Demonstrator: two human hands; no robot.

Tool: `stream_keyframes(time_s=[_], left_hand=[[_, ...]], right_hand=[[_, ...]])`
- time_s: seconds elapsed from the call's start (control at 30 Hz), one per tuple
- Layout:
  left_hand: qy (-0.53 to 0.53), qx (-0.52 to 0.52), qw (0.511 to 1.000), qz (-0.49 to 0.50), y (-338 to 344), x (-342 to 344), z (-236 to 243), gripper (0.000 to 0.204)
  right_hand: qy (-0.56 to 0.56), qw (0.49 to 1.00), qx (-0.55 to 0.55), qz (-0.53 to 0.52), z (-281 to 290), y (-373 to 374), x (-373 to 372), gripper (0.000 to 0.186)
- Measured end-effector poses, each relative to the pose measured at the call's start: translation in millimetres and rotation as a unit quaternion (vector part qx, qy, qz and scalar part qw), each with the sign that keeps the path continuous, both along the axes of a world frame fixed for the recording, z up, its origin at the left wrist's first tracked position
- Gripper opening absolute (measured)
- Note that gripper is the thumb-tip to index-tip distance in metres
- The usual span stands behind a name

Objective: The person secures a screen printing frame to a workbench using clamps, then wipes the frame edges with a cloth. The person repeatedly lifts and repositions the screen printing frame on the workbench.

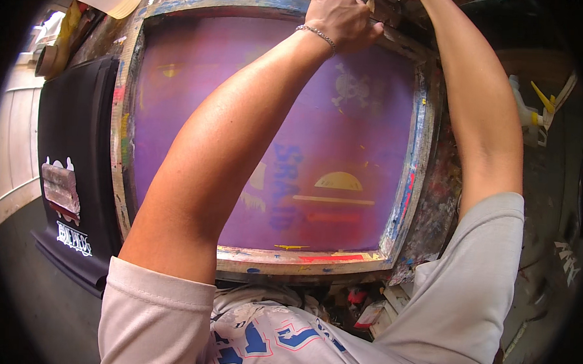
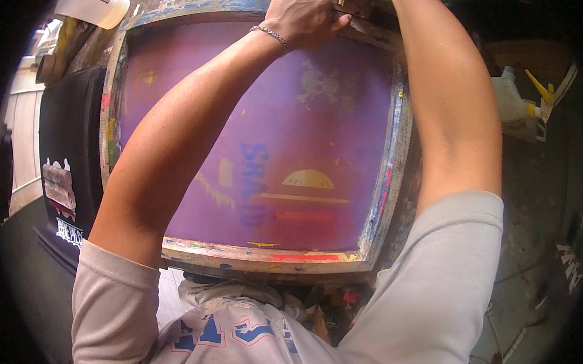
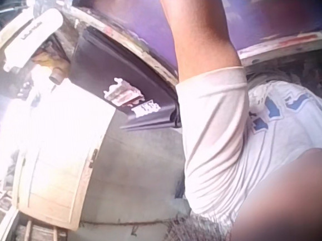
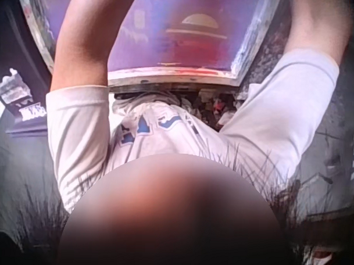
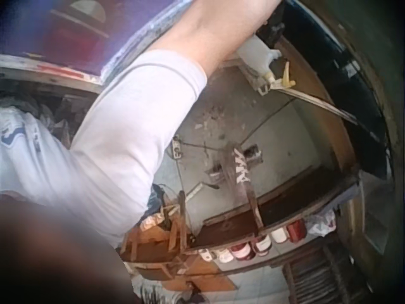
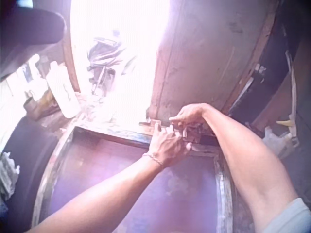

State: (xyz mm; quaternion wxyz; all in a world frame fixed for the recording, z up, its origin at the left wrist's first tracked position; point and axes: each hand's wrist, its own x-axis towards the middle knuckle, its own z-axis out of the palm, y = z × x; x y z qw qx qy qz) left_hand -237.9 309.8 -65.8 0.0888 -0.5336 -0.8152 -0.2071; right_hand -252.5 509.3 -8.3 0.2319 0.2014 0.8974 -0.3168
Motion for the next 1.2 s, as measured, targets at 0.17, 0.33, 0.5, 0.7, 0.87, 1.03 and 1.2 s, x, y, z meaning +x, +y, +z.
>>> stream_keyframes(time_s=[0.17, 0.33, 0.5, 0.7, 0.87, 1.03, 1.2], left_hand=[[0.039, 0.019, 0.999, -0.015, 6, 10, 4, 0.053], [0.094, 0.11, 0.989, -0.022, -3, -15, -9, 0.046], [0.043, -0.097, 0.994, 0.017, 4, 3, 10, 0.045], [0.043, -0.035, 0.998, 0.001, 6, -1, -5, 0.036], [0.047, -0.121, 0.992, -0.011, 22, -2, -18, 0.042], [0.014, -0.101, 0.995, 0.016, 2, 2, 15, 0.05], [0.014, -0.058, 0.998, 0.032, 10, 8, -2, 0.055]], right_hand=[[-0.025, 0.983, 0.183, 0.008, -10, -11, -1, 0.053], [0.004, 0.898, 0.44, 0.01, -18, -87, -44, 0.04], [-0.044, 0.935, 0.352, 0.006, -5, -54, -16, 0.056], [-0.065, 0.915, 0.396, -0.044, 15, -106, -16, 0.043], [-0.036, 0.897, 0.44, -0.008, 1, -91, -23, 0.036], [0.037, 0.989, 0.13, 0.056, 3, -15, -9, 0.059], [0.064, 0.992, -0.072, 0.087, -3, 12, 14, 0.038]])
